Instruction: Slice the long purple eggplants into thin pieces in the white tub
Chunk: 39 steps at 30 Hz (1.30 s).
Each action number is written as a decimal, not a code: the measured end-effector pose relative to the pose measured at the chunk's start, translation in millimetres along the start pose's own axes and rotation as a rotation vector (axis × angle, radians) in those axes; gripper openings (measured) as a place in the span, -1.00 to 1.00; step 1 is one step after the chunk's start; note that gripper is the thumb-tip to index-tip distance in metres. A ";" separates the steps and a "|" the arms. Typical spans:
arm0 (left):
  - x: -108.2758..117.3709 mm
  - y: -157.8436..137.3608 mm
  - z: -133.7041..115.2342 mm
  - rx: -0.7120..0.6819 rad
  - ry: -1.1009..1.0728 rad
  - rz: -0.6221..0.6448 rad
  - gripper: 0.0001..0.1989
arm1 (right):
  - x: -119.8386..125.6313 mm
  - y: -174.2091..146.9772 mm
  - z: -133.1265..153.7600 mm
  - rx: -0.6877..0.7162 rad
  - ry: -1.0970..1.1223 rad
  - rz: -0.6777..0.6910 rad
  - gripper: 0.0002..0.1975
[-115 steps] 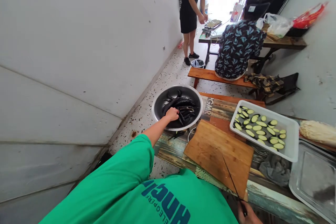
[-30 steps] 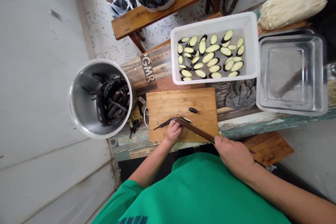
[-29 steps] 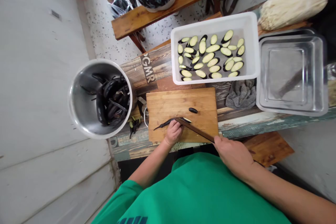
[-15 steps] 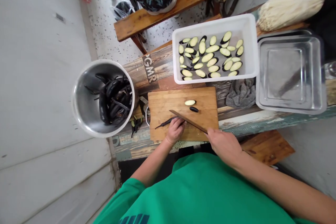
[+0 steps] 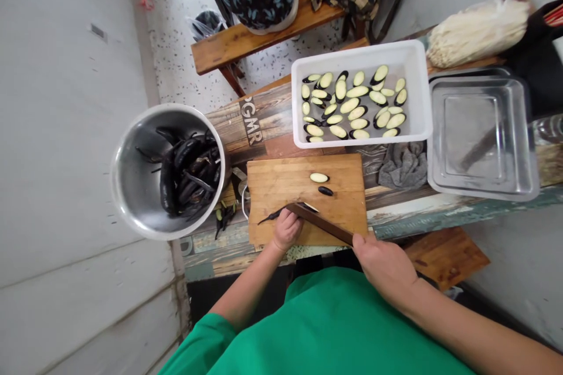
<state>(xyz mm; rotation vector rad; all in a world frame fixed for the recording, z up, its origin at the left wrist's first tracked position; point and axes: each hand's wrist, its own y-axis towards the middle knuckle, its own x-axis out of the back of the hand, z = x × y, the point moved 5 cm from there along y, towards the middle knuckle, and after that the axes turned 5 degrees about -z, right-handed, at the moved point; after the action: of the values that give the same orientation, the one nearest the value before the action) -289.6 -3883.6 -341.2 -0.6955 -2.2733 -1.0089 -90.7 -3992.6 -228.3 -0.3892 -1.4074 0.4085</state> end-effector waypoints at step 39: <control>12.1 8.4 -1.9 0.050 -0.008 -0.097 -0.80 | -6.2 81.4 30.0 -0.191 0.176 0.069 -0.62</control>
<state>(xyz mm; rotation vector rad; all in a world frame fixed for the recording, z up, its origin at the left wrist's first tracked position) -292.4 -3877.4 -328.0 -0.5737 -2.3503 -0.9912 -124.8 -3924.3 -270.1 -0.6160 -1.2666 0.2885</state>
